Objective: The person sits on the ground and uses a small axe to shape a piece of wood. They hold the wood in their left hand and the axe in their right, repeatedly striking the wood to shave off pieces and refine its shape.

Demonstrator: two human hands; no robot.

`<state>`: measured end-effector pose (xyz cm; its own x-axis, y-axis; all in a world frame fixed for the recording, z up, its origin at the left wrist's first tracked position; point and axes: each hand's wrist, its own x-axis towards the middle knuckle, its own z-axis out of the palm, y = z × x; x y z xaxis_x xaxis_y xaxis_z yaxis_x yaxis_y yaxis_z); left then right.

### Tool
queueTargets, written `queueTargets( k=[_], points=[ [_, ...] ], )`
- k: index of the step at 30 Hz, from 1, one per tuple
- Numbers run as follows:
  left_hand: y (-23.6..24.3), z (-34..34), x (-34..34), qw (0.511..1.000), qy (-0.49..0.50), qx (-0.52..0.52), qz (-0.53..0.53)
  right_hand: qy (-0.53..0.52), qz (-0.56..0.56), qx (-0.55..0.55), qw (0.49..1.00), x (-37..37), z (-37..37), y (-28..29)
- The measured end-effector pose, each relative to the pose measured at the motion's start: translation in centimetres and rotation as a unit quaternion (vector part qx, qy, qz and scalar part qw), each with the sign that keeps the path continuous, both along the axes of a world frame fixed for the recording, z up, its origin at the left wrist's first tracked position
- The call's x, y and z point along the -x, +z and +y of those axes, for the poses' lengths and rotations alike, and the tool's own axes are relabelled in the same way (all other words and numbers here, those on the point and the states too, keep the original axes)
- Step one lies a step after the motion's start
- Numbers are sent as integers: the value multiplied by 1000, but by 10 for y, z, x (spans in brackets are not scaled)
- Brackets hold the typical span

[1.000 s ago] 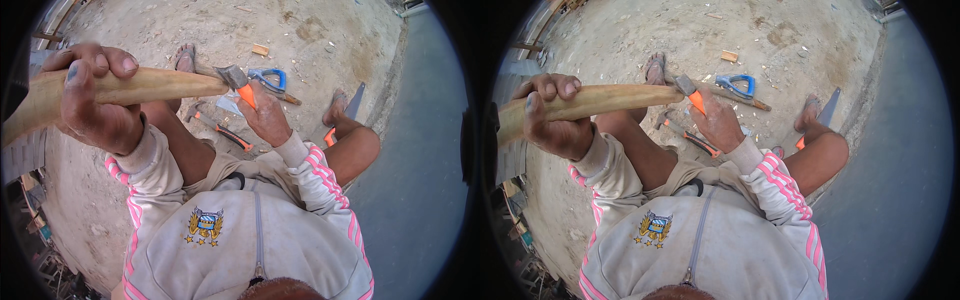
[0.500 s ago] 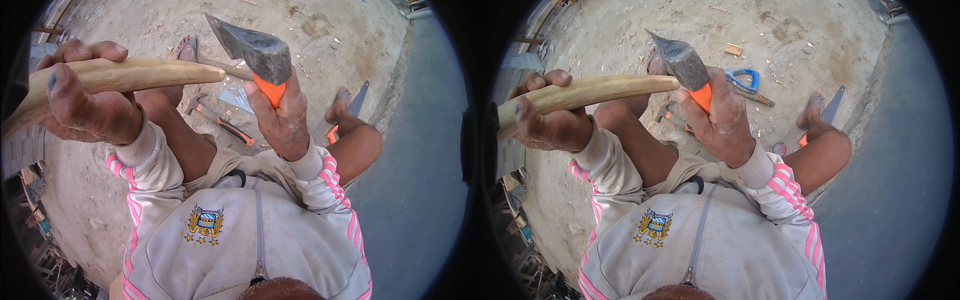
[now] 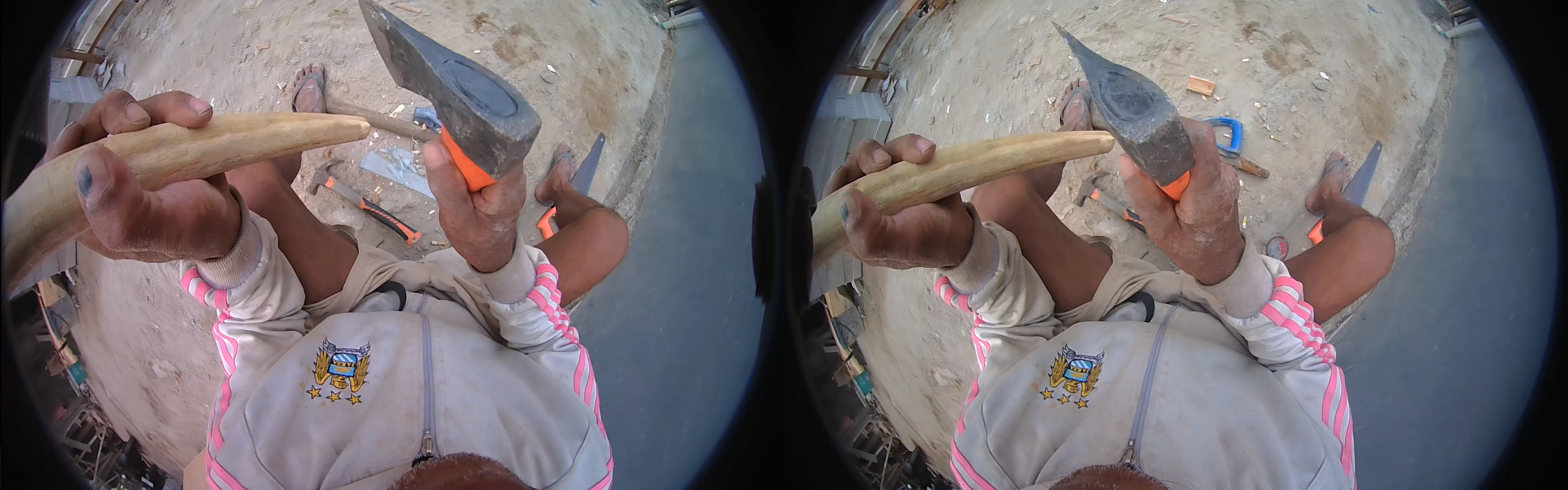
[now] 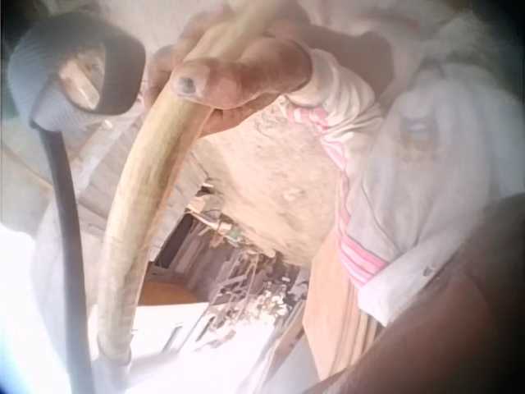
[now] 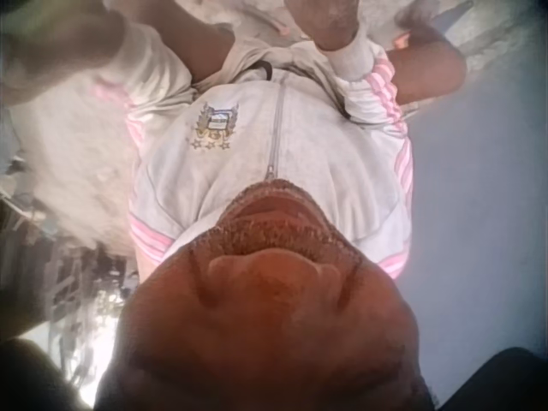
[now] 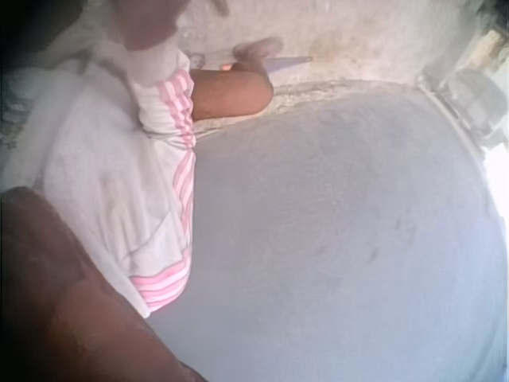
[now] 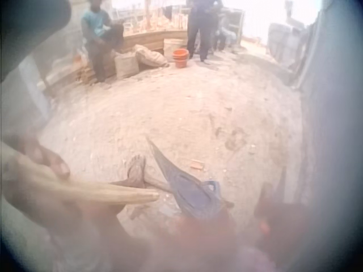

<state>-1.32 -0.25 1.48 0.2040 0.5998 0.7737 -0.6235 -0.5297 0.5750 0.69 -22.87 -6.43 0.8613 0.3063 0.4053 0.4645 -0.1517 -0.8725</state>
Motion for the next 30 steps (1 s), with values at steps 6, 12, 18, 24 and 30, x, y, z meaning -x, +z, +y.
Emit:
queueTargets(
  k=[6,12,18,24,30],
  points=[
    [7,3,12,997,-71,18,11,44,65,206,975,-5,2,-70],
    [-5,5,5,974,-221,54,19,26,67,121,990,-11,4,-52],
    [1,19,17,969,-234,67,39,15,57,137,989,-14,-1,-23],
    [2,16,20,962,-253,96,23,-9,-69,17,997,-6,3,12],
    [-3,0,19,972,-221,65,39,22,19,149,988,-11,4,-31]
  ],
)
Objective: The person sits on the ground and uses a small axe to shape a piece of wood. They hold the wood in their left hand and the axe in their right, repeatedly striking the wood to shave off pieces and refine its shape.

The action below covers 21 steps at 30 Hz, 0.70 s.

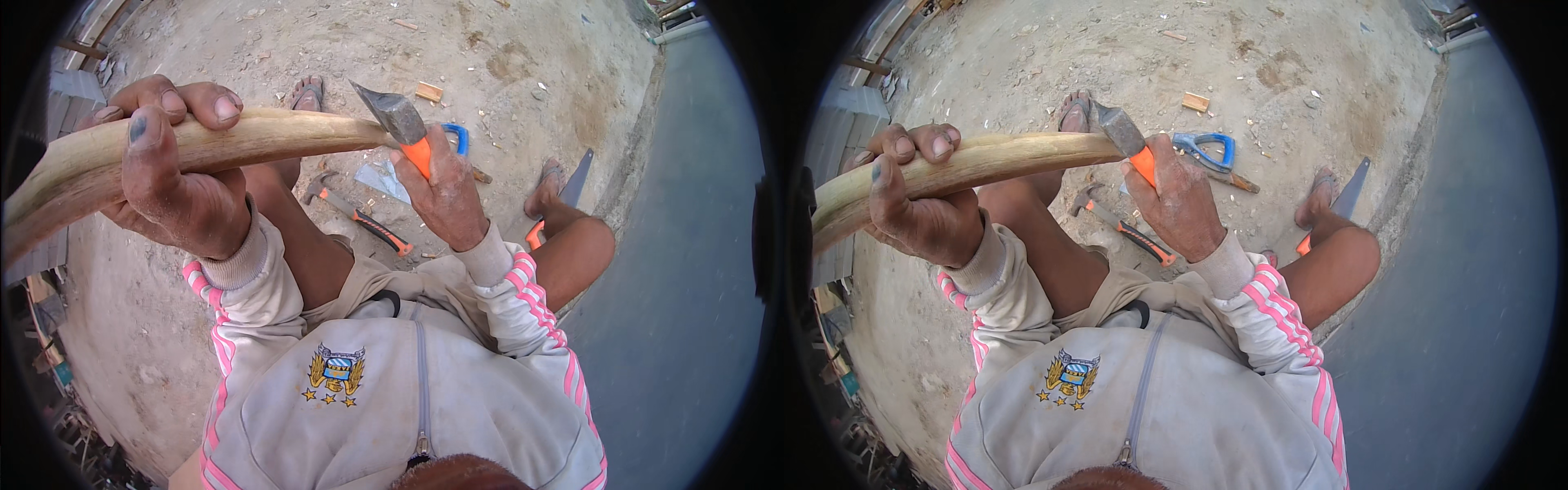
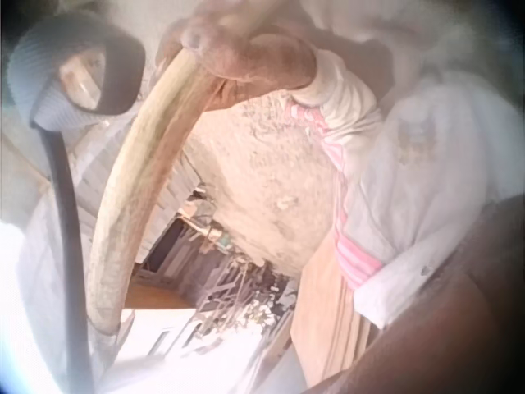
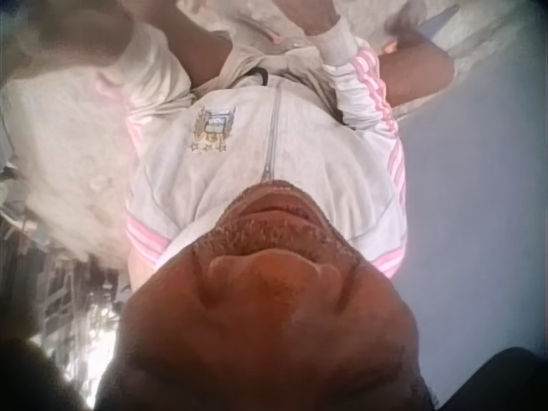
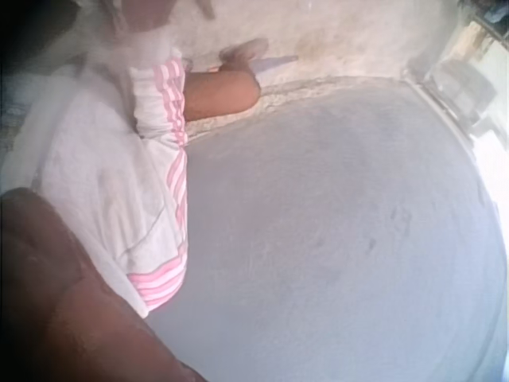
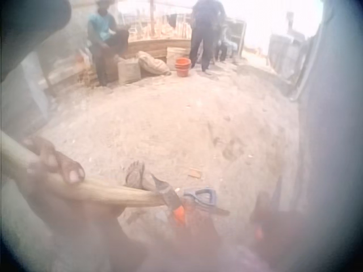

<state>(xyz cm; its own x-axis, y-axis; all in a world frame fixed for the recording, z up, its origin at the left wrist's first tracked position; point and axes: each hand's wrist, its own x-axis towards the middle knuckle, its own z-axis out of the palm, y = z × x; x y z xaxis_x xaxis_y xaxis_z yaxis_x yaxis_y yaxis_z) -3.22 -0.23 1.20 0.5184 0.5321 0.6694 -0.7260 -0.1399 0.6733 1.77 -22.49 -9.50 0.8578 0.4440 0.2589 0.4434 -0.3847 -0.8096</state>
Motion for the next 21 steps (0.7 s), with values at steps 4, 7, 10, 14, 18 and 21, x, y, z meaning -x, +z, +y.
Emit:
queueTargets(
  k=[4,7,10,14,18,21],
  points=[
    [15,5,3,1000,-28,4,15,8,-26,0,1000,0,-3,19],
    [25,15,7,997,-65,36,24,-4,10,-40,999,3,-7,29],
    [24,23,12,996,-71,53,28,-15,65,-66,996,0,-10,30],
    [15,15,10,997,-63,39,32,-42,32,-33,998,-1,-11,40],
    [9,18,4,998,-56,18,28,-34,-57,-91,994,11,-16,58],
    [16,8,-2,1000,-21,0,14,-8,-67,-54,996,17,-9,43]
  ],
)
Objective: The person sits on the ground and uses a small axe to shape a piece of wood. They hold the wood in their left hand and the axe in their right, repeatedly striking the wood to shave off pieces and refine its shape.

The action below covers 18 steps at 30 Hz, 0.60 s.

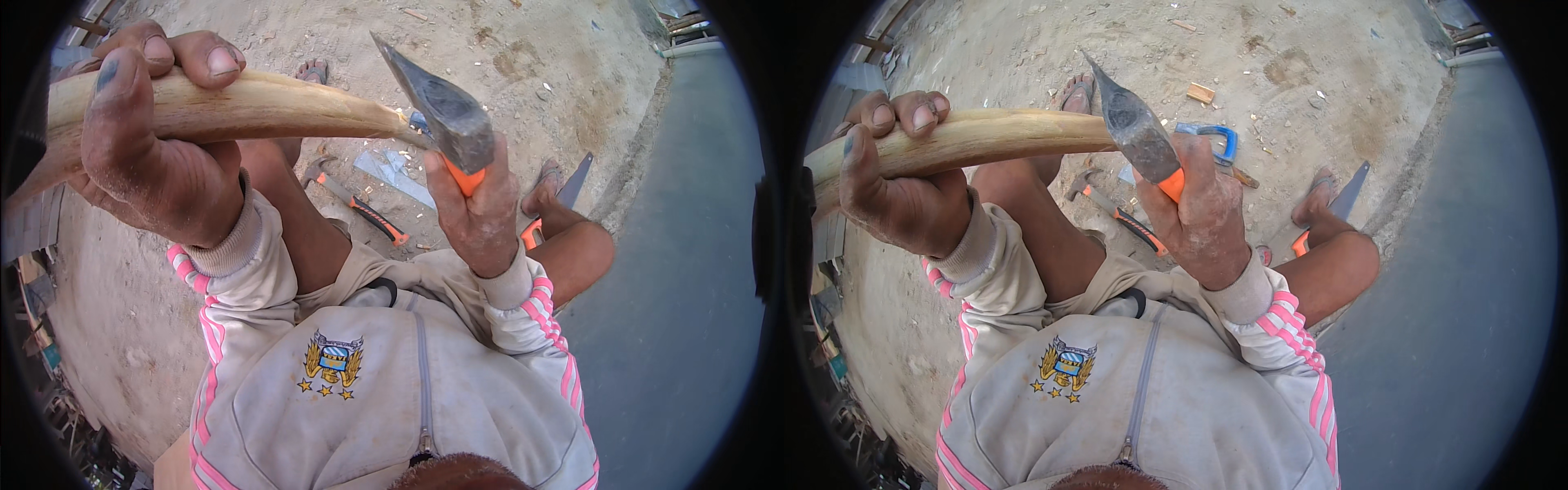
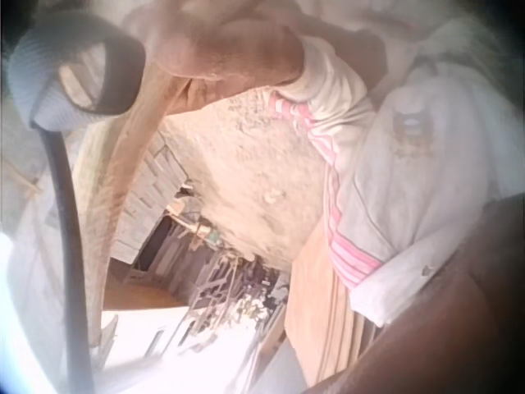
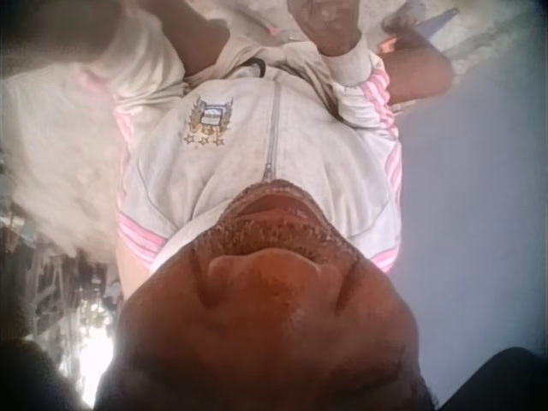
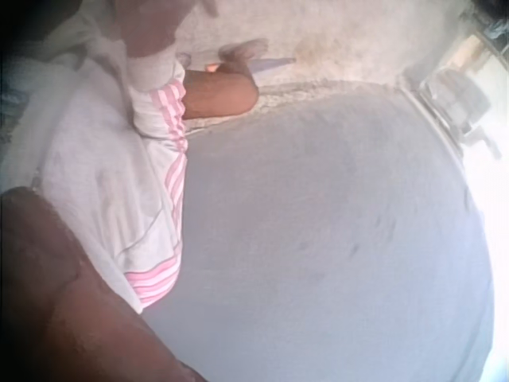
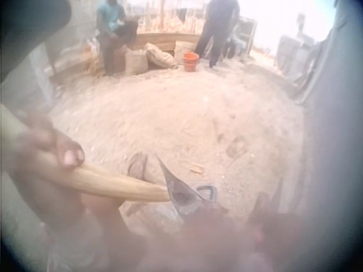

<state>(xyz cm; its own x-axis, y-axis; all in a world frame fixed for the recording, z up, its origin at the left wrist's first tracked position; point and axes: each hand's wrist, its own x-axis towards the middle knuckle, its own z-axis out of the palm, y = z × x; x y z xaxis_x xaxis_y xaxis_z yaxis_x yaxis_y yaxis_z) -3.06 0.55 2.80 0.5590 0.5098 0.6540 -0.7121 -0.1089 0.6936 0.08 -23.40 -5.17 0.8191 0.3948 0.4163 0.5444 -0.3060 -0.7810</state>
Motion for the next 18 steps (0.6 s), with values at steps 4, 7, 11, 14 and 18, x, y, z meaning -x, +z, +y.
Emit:
queueTargets(
  k=[4,7,11,14,18],
  points=[
    [-2,0,5,1000,11,-3,3,-29,90,90,991,-9,-4,-54],
    [-7,5,2,1000,-26,6,3,-33,146,31,988,-1,-7,-27],
    [-8,8,4,996,-81,38,6,-6,-2,-51,999,-6,-1,-4],
    [-4,4,0,995,-84,53,-23,19,35,32,999,-9,-5,-25],
    [-1,6,1,1000,-15,-7,7,4,73,84,994,-18,-10,-73]
  ],
)
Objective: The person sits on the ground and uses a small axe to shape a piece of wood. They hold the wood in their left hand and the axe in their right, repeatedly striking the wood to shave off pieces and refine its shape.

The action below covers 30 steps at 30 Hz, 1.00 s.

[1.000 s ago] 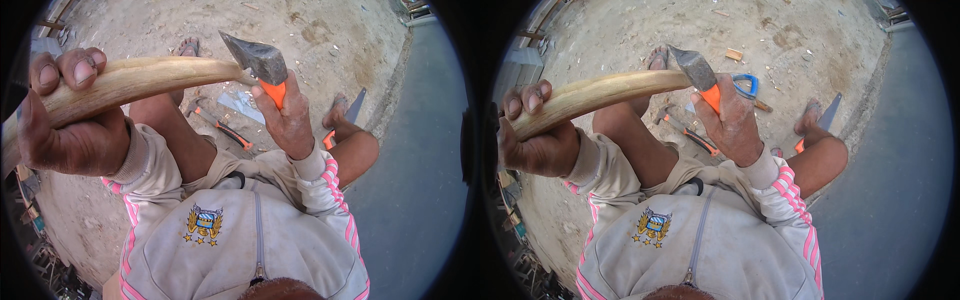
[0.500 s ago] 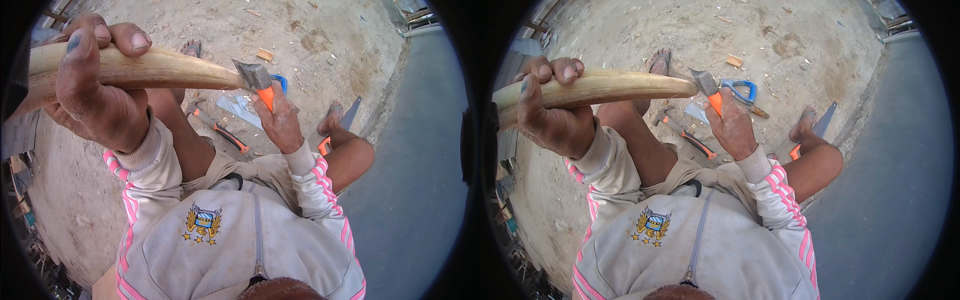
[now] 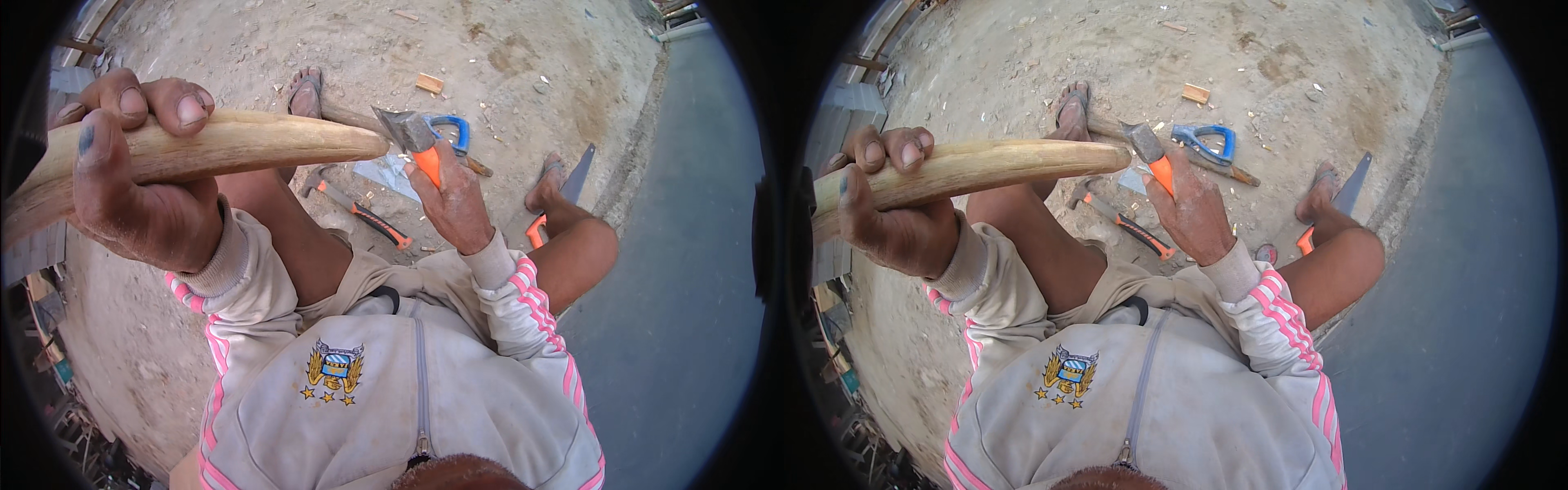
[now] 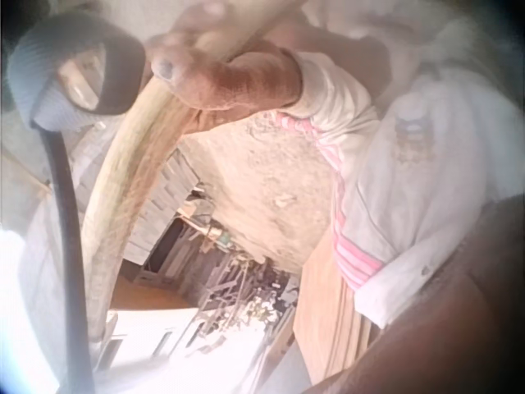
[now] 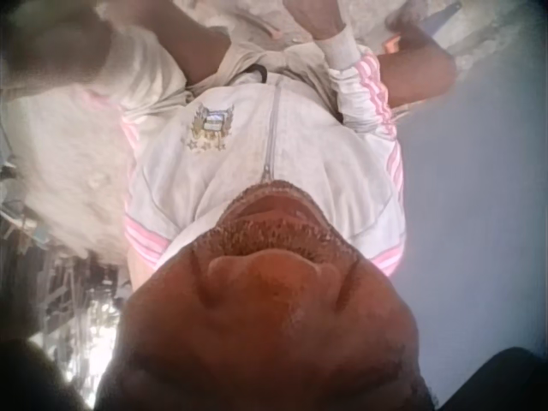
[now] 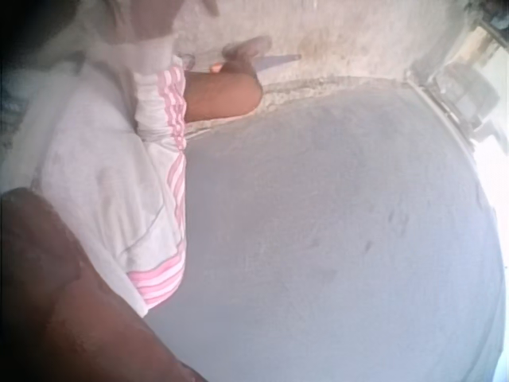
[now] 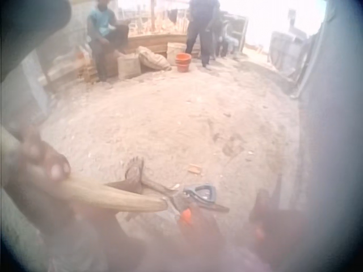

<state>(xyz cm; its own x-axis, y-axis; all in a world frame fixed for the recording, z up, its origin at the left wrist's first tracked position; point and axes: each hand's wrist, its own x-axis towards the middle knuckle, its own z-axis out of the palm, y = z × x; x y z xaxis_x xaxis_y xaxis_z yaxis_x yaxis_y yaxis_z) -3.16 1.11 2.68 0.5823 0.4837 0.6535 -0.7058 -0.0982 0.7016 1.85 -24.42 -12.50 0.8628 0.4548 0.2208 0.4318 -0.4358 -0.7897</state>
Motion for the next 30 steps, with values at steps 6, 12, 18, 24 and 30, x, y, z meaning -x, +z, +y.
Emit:
queueTargets(
  k=[6,12,18,24,30],
  points=[
    [-7,-7,-12,985,159,-59,-30,-13,0,-108,994,15,11,72],
    [-4,-24,-21,987,140,-36,-68,-8,-2,-52,999,15,16,40],
    [-9,-21,-21,988,133,-57,-55,-32,56,-79,995,12,13,46],
    [-2,-32,-27,989,128,-21,-74,-30,27,-95,995,13,13,45],
    [-1,-25,-22,983,167,-58,-55,-21,40,-71,996,20,8,31]
  ],
)
